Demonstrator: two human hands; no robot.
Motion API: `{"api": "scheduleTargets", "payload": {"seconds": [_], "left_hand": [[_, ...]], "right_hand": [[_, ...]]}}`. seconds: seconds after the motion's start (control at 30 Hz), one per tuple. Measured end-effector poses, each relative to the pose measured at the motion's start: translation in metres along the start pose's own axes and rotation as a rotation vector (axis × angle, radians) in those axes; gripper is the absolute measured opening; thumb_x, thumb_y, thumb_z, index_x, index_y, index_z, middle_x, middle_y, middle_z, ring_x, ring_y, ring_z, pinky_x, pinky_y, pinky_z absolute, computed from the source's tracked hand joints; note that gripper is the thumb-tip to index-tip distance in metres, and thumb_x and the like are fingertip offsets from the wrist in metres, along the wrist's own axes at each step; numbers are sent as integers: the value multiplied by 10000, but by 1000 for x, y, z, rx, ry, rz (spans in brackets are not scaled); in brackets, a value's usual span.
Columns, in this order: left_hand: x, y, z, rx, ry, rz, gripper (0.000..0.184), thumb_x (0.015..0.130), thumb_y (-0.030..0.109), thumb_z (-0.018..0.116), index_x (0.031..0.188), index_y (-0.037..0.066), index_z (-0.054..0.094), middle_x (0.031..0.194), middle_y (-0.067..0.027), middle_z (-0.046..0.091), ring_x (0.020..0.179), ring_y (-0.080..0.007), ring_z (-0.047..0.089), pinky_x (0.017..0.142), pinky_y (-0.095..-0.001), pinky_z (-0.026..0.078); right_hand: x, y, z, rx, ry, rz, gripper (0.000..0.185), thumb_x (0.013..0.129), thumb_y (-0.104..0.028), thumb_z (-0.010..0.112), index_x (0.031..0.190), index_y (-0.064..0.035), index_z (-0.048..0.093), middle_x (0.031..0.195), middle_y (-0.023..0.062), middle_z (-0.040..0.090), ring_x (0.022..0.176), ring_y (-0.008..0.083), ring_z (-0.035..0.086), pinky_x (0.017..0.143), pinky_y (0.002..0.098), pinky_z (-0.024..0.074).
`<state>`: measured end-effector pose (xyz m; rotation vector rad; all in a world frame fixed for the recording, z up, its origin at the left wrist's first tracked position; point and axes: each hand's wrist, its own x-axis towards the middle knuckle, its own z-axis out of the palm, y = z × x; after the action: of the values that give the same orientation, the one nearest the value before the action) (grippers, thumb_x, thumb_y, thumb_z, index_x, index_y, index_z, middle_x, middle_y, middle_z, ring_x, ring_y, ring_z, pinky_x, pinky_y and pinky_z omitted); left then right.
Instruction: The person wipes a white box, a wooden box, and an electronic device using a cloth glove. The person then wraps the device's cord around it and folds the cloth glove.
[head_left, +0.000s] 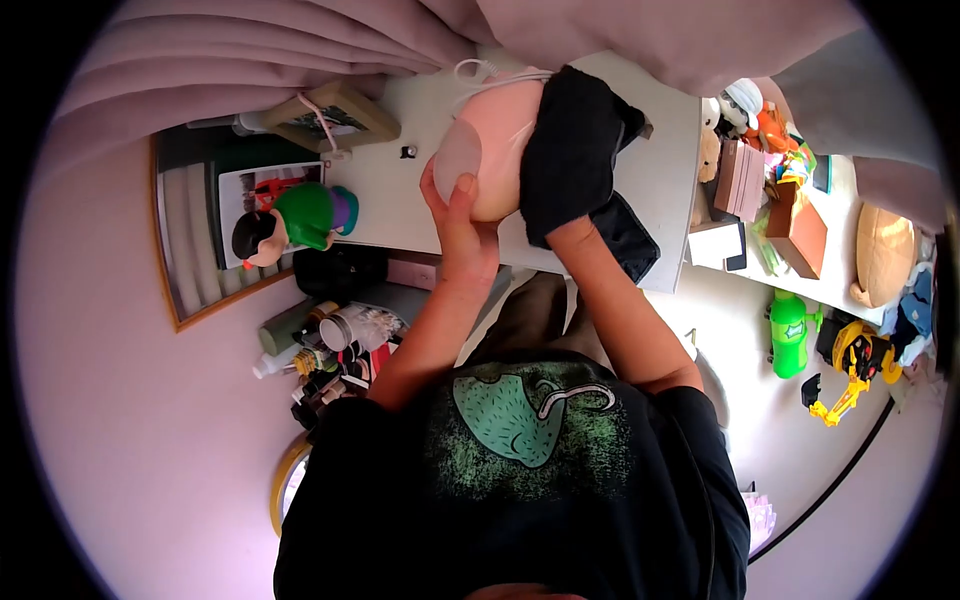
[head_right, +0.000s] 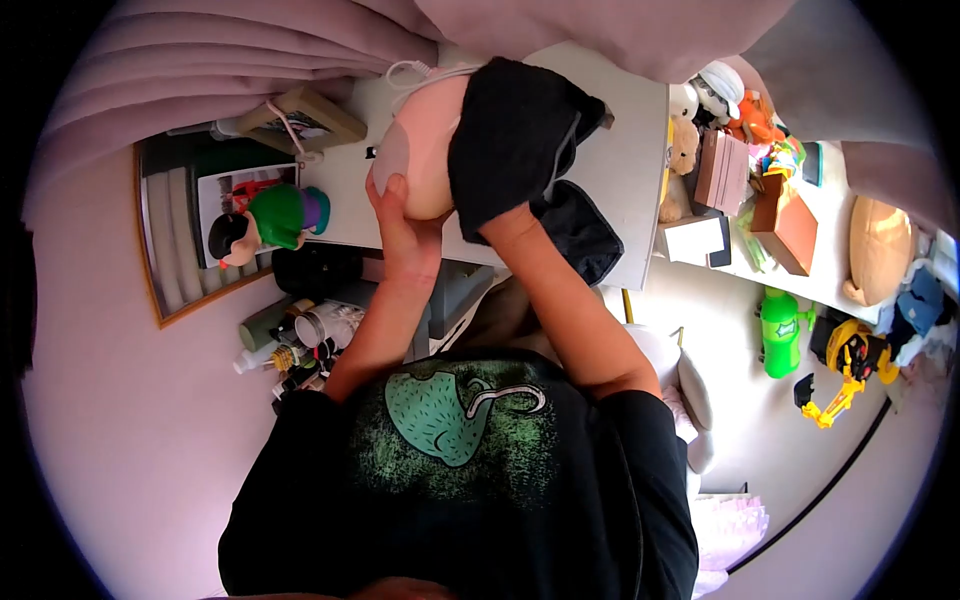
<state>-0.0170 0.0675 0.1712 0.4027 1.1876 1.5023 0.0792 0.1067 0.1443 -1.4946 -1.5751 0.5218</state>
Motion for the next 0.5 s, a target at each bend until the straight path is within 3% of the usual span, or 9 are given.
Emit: {"api": "scheduleTargets", "payload": {"seconds": [0.07, 0.13, 0.2, 0.27, 0.3, 0.33, 0.43, 0.47, 0.5], "left_hand": [[5, 1, 5, -13, -33, 47, 652, 827, 263, 644, 1365, 176, 286, 1347, -85, 373, 1235, -265, 412, 1039, -447, 374], [8, 2, 10, 73, -12, 89, 723, 796, 451, 660, 1383, 190, 327, 1344, -39, 450, 1222, -228, 461, 1003, -450, 399], [1, 13, 26, 38, -38, 102, 718, 806, 451, 655, 1384, 177, 329, 1338, -42, 462, 1213, -223, 473, 1012, -434, 395], [-6, 21, 29, 13, -60, 111, 714, 816, 451, 650, 1386, 163, 330, 1332, -45, 474, 1204, -217, 484, 1021, -419, 391], [-6, 22, 25, -90, -134, 69, 711, 820, 390, 653, 1386, 167, 284, 1351, -62, 418, 1235, -231, 439, 1043, -424, 368], [-6, 22, 24, -195, -216, 28, 718, 825, 330, 657, 1385, 171, 237, 1370, -78, 362, 1266, -245, 394, 1066, -430, 345], [-23, 15, 31, -214, -290, 81, 749, 806, 327, 685, 1387, 179, 236, 1364, -65, 366, 1264, -223, 388, 1063, -422, 343], [-26, 19, 33, -221, -301, 86, 749, 806, 327, 685, 1387, 179, 236, 1364, -65, 366, 1264, -223, 388, 1063, -422, 343], [-28, 26, 35, -134, -314, 112, 777, 791, 332, 703, 1389, 170, 234, 1360, -63, 367, 1263, -217, 384, 1064, -415, 337]], "right_hand": [[3, -14, -2, 145, 4, 103, 412, 892, -174, 518, 1232, 58, 512, 1216, 258, 525, 1158, 403, 484, 1033, 442, 344], [-15, -40, -5, -57, 290, -47, 426, 882, -161, 533, 1251, 49, 496, 1216, 264, 514, 1171, 391, 476, 1023, 429, 353], [-24, -30, -2, -234, 97, -6, 469, 907, -175, 516, 1309, 52, 432, 1272, 267, 466, 1223, 383, 433, 1042, 416, 339], [-18, -32, -4, -407, -253, -108, 476, 937, -173, 490, 1349, 38, 383, 1341, 225, 419, 1283, 338, 383, 1070, 398, 311], [-13, -23, -22, 305, 50, 22, 424, 961, -157, 460, 1344, 11, 389, 1347, 166, 436, 1279, 273, 395, 1079, 372, 302], [-3, -29, -33, 300, 62, 5, 424, 961, -157, 460, 1344, 11, 389, 1347, 166, 436, 1279, 273, 395, 1079, 372, 302], [9, -37, -52, 1313, 49, 156, 445, 979, -180, 468, 1382, -45, 338, 1374, 80, 427, 1276, 180, 396, 1071, 313, 317], [10, -40, -57, 1308, 52, 142, 445, 979, -180, 468, 1382, -45, 338, 1374, 80, 427, 1276, 180, 396, 1071, 313, 317], [11, -43, -62, 1639, 50, 227, 439, 979, -189, 474, 1376, -53, 346, 1380, 74, 420, 1276, 169, 394, 1064, 313, 328]]}}
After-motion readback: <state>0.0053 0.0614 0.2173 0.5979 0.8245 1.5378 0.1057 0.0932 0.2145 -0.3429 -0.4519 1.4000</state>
